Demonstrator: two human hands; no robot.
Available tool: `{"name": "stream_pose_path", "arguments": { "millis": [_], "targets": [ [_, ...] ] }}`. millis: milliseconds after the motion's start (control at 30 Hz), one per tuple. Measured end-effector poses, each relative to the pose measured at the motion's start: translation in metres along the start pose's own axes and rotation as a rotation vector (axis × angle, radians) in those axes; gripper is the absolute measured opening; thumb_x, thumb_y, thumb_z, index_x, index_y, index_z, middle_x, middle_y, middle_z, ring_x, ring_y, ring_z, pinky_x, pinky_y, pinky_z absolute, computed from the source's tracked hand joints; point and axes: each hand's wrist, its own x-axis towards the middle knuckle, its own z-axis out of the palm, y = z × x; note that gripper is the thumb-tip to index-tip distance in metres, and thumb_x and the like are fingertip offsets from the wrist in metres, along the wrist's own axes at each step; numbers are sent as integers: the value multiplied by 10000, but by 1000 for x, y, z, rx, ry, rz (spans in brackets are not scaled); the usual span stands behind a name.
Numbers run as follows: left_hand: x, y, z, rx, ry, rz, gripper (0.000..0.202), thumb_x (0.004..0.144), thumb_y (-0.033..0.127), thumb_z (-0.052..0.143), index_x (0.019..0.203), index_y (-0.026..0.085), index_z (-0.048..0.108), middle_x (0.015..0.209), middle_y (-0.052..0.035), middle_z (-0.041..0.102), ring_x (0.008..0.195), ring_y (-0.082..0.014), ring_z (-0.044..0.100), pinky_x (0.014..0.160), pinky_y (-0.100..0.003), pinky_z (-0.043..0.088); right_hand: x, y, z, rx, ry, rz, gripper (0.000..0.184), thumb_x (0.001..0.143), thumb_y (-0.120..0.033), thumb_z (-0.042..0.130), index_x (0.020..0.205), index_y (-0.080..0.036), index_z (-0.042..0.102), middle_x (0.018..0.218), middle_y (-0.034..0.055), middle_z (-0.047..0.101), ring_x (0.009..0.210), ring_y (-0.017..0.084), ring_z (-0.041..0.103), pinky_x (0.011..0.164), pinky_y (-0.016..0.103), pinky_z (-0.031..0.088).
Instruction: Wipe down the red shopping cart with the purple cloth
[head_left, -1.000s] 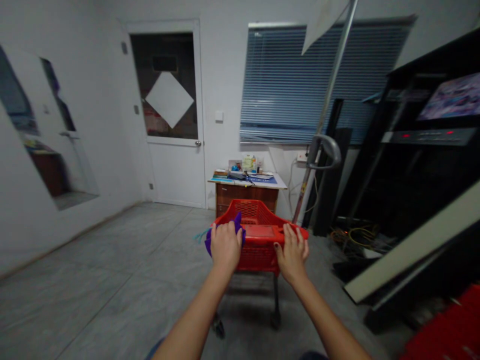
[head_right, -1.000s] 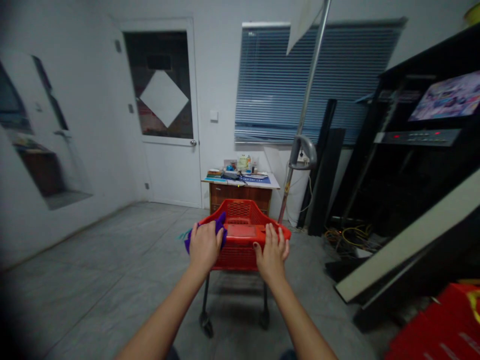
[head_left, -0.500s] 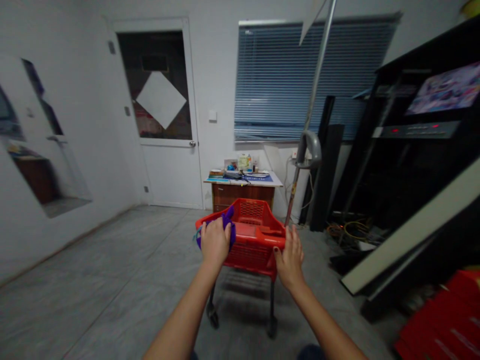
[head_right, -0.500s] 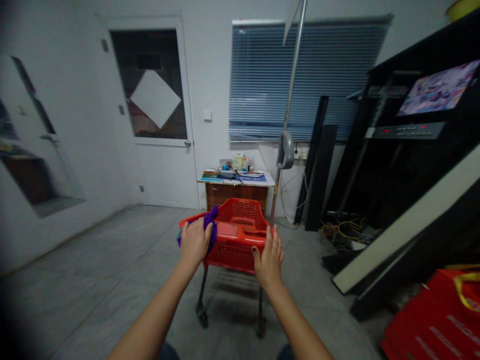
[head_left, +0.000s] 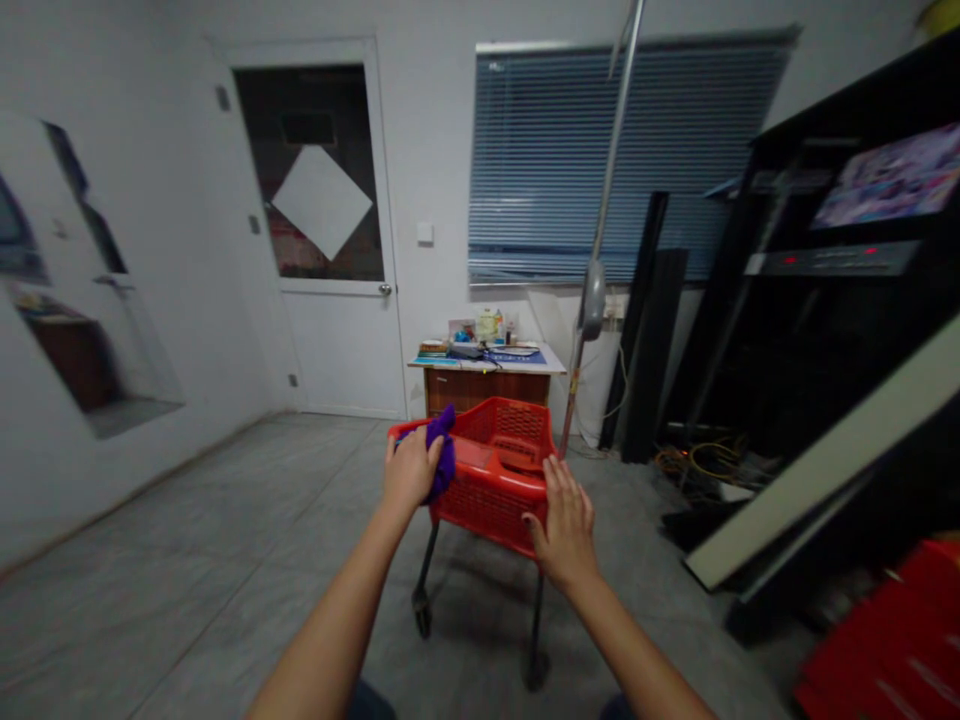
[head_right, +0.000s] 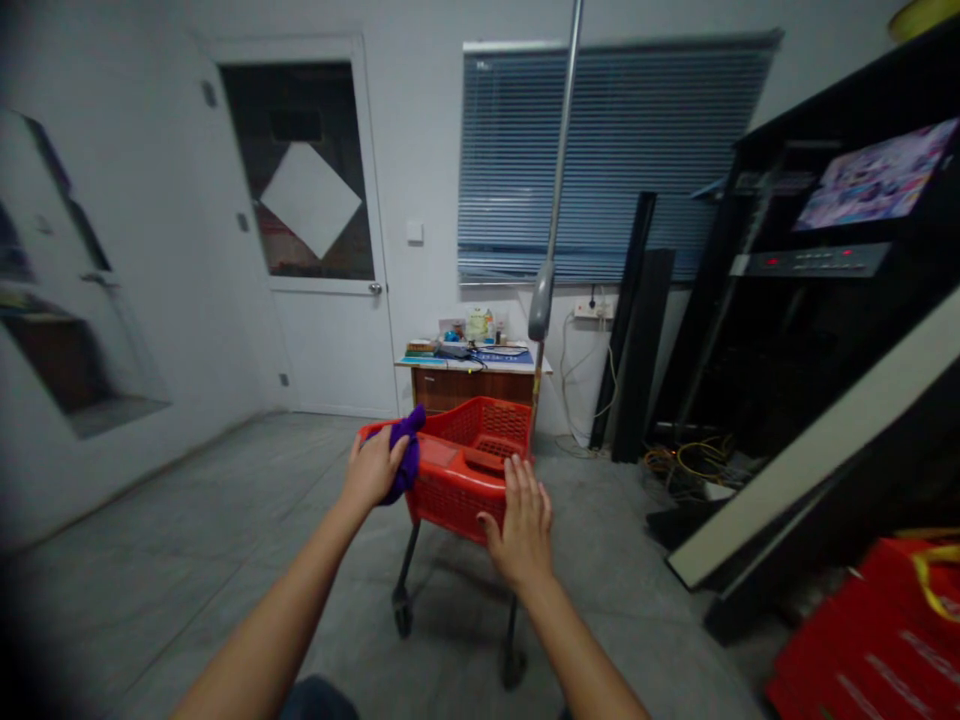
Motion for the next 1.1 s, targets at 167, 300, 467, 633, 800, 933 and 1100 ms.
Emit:
{"name": "stream_pose_path", "arguments": {
  "millis": [167, 300, 467, 633, 800, 933, 1100],
  "targets": [
    [-13, 22, 9, 16, 103, 95, 387, 961, 363, 384, 1222, 135, 555, 1188, -156, 669, 1145, -273, 594, 1079, -494, 342, -1, -17, 9, 57, 31, 51, 761, 948, -628, 176, 1542, -166, 57, 1510, 174, 362, 1402, 302, 305, 1061, 495, 302],
    [-35, 52, 13, -45, 114, 320, 388, 945, 358, 442, 1253, 144, 540, 1271, -130, 633, 1211, -265, 555, 1121, -472, 305, -5, -18, 8, 8, 45, 18, 790, 943, -645, 166, 1542, -146, 39, 1472, 183, 414, 1374, 300, 347, 1057, 478, 294],
    [-17, 22, 9, -86, 80, 212, 387, 969, 379, 378, 1237, 158, 549, 1235, -123, 657, 1193, -258, 573, 1127, -529, 282, -10, -9, -3, -25, -5, -64, 779, 952, -627, 156, 1544, -144, 5, 1480, 184, 415, 1353, 287, 389, 1056, 448, 281],
    [-8, 5, 15, -60, 134, 39, 422, 969, 369, 357, 1250, 112, 540, 1225, -172, 650, 1179, -294, 580, 1085, -564, 327, -12, -20, 1, 46, 20, -29, 815, 933, -664, 156, 1544, -145, 9, 1504, 192, 369, 1374, 304, 351, 1040, 467, 304],
    [-43, 40, 19, -99, 188, 259, 408, 951, 358, 427, 1275, 131, 527, 1297, -146, 615, 1262, -292, 513, 1120, -533, 306, -15, -41, 4, 125, 69, 56, 848, 911, -698, 131, 1544, -143, 28, 1504, 207, 351, 1376, 343, 333, 1026, 515, 321],
    [-39, 27, 16, -149, 128, 310, 405, 959, 372, 408, 1288, 164, 519, 1307, -119, 614, 1269, -273, 514, 1140, -538, 277, -24, -37, -5, 162, 4, -2, 827, 914, -691, 123, 1546, -169, 15, 1524, 192, 332, 1393, 332, 323, 1046, 518, 316],
    [-11, -6, 16, -122, 96, 76, 427, 966, 379, 364, 1257, 119, 538, 1269, -168, 631, 1225, -294, 556, 1113, -575, 304, -31, 0, 1, 277, -40, 174, 847, 894, -716, 77, 1548, -179, 47, 1563, 175, 267, 1418, 322, 287, 1087, 563, 280]
  ]
}}
